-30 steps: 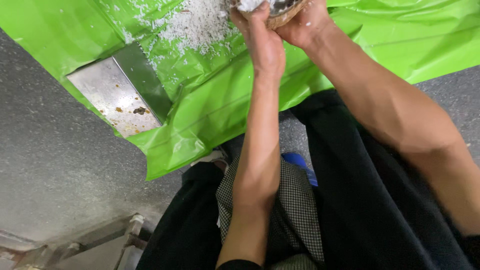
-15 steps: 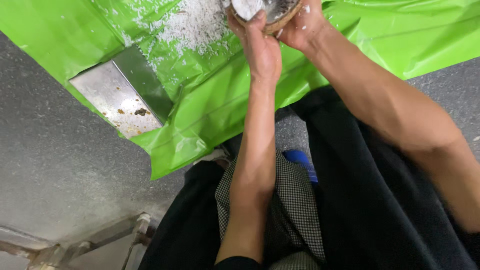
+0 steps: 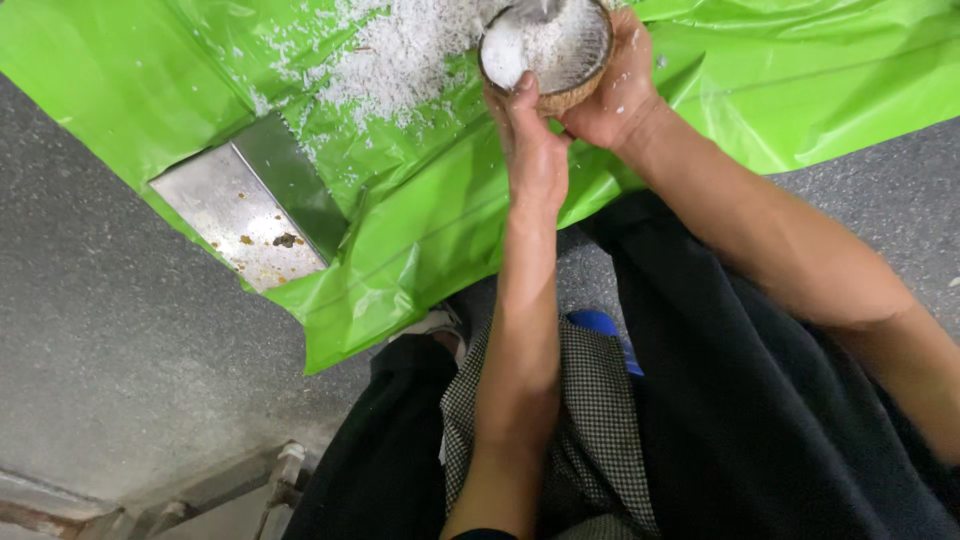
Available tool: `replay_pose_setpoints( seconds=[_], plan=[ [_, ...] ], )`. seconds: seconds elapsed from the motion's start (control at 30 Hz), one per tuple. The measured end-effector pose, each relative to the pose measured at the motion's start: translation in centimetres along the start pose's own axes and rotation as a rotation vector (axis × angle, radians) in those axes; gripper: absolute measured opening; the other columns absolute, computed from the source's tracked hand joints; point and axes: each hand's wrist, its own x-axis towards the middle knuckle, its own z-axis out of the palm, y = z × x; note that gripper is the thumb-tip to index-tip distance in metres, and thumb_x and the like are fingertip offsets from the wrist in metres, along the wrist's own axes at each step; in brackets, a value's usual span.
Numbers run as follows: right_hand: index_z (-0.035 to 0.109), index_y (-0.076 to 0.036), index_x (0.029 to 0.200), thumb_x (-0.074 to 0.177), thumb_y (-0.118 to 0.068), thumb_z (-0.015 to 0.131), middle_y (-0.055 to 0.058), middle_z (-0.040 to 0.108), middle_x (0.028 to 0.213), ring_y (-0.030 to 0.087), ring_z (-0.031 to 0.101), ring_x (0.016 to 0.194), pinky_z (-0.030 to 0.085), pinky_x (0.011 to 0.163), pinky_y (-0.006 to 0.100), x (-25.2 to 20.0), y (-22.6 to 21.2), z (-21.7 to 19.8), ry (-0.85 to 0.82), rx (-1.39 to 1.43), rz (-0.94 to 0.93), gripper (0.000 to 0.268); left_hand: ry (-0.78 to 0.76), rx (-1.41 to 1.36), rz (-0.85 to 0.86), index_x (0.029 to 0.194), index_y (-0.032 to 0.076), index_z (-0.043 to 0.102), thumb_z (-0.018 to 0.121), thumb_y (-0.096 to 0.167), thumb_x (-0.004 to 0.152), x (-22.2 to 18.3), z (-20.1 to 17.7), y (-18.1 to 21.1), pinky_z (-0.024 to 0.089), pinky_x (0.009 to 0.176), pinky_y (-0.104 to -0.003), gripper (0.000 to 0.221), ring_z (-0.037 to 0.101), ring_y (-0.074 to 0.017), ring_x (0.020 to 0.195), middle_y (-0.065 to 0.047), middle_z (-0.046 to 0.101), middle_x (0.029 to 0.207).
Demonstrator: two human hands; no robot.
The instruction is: The person uses a manual coconut grater to shred the flesh from several halved coconuts. They hold each coconut half against the rotating grater, moving it to cover the surface, and place the emptied shells aside on a green plastic sheet.
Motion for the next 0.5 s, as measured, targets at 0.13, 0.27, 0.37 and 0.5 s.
replay_pose_setpoints(
  seconds=[0.13, 0.27, 0.37, 0.5],
  plan=[
    [0.056, -0.004, 0.144, 0.096, -0.053, 0.047, 0.017, 0.063, 0.146, 0.035, 0.061, 0.137, 0.047, 0.124, 0.055, 0.6, 0.5, -0.5, 0.04, 0.044, 0.073, 0.069, -0.029, -0.053, 0.03, 0.163, 0.028, 0.005, 0.063, 0.042, 0.089, 0.2, -0.9, -0.3, 0.03, 0.11, -0.07, 0.095, 0.026, -0.0374, 0.148, -0.012, 0.018, 0.164],
    [0.055, -0.002, 0.147, 0.098, -0.053, 0.047, 0.017, 0.062, 0.149, 0.035, 0.061, 0.14, 0.047, 0.126, 0.05, 1.9, 0.2, -1.1, -0.011, 0.072, 0.088, 0.071, -0.06, -0.119, 0.12, 0.166, 0.024, 0.007, 0.064, 0.038, 0.091, 1.5, -0.8, -0.6, 0.028, 0.118, -0.058, 0.096, 0.028, -0.0334, 0.149, -0.012, 0.023, 0.165],
    [0.055, -0.002, 0.148, 0.098, -0.056, 0.046, 0.017, 0.061, 0.149, 0.035, 0.06, 0.14, 0.047, 0.125, 0.048, 2.3, 0.2, -1.6, -0.063, 0.08, 0.088, 0.075, -0.06, -0.131, 0.157, 0.167, 0.022, 0.008, 0.065, 0.036, 0.091, 2.0, -0.7, -0.6, 0.028, 0.12, -0.054, 0.096, 0.029, -0.0306, 0.149, -0.01, 0.025, 0.164],
    [0.054, 0.0, 0.147, 0.095, -0.055, 0.048, 0.019, 0.062, 0.147, 0.036, 0.061, 0.137, 0.048, 0.126, 0.05, 3.2, 0.2, -2.5, -0.022, 0.102, 0.105, 0.076, -0.044, -0.163, 0.175, 0.162, 0.018, 0.014, 0.068, 0.033, 0.091, 2.3, -0.5, -0.9, 0.029, 0.12, -0.055, 0.091, 0.032, -0.0312, 0.147, -0.011, 0.03, 0.159]
  ],
)
